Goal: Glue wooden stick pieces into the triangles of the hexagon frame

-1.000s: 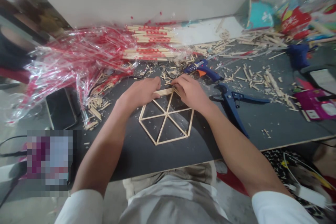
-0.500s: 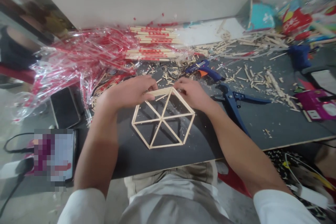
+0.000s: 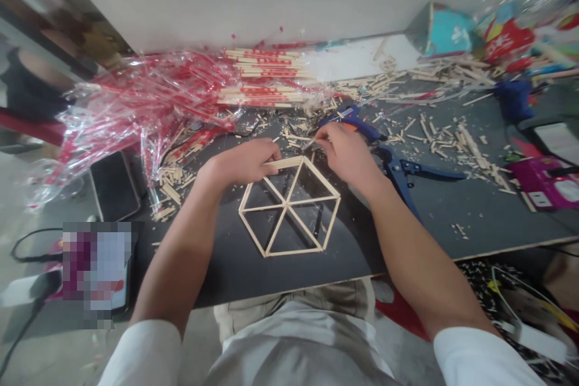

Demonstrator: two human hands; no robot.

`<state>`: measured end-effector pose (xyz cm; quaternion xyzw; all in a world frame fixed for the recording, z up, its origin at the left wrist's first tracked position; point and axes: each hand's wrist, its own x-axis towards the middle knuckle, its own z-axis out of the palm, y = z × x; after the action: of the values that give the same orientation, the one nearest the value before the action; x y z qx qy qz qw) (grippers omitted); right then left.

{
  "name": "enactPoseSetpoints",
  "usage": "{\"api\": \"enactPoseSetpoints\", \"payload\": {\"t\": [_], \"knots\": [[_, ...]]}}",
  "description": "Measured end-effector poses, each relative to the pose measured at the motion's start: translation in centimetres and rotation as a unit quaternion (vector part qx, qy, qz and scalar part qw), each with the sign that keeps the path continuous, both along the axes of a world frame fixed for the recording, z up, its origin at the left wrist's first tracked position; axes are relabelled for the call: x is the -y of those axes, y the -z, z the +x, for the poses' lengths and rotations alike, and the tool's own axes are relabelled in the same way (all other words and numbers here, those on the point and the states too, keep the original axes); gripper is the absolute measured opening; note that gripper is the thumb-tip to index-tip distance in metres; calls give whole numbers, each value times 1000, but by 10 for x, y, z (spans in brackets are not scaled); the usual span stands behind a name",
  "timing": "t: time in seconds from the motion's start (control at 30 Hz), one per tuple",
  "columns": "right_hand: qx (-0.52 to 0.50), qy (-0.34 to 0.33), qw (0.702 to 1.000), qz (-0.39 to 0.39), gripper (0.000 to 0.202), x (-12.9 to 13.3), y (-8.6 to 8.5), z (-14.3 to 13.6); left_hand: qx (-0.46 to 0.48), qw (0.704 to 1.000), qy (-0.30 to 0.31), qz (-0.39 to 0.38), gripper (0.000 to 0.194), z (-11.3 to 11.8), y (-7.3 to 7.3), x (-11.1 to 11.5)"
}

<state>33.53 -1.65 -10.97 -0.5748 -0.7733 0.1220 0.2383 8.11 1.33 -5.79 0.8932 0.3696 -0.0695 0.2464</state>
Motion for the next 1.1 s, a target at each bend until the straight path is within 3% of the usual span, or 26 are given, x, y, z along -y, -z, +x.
{"api": "enactPoseSetpoints", "payload": {"t": [0.1,0.27,0.57,0.77,1.1], "knots": [[-87,-21,995,32,16,-2,-2,4,-3,1000,-16,21,22,2,13,-4],[-143,-91,985,-17,10,-1,-5,3,24,998,-26,55,20,1,23,-10],[-69,-164,983,-41,14,5,2,-5,62,996,-50,32,32,-6,14,-15],[-39,-178,983,-17,19,8,6,-11,68,996,-57,12,27,-7,8,-13],[-25,-183,983,-20,25,11,12,-16,74,994,-75,-38,34,-2,12,-10]]}}
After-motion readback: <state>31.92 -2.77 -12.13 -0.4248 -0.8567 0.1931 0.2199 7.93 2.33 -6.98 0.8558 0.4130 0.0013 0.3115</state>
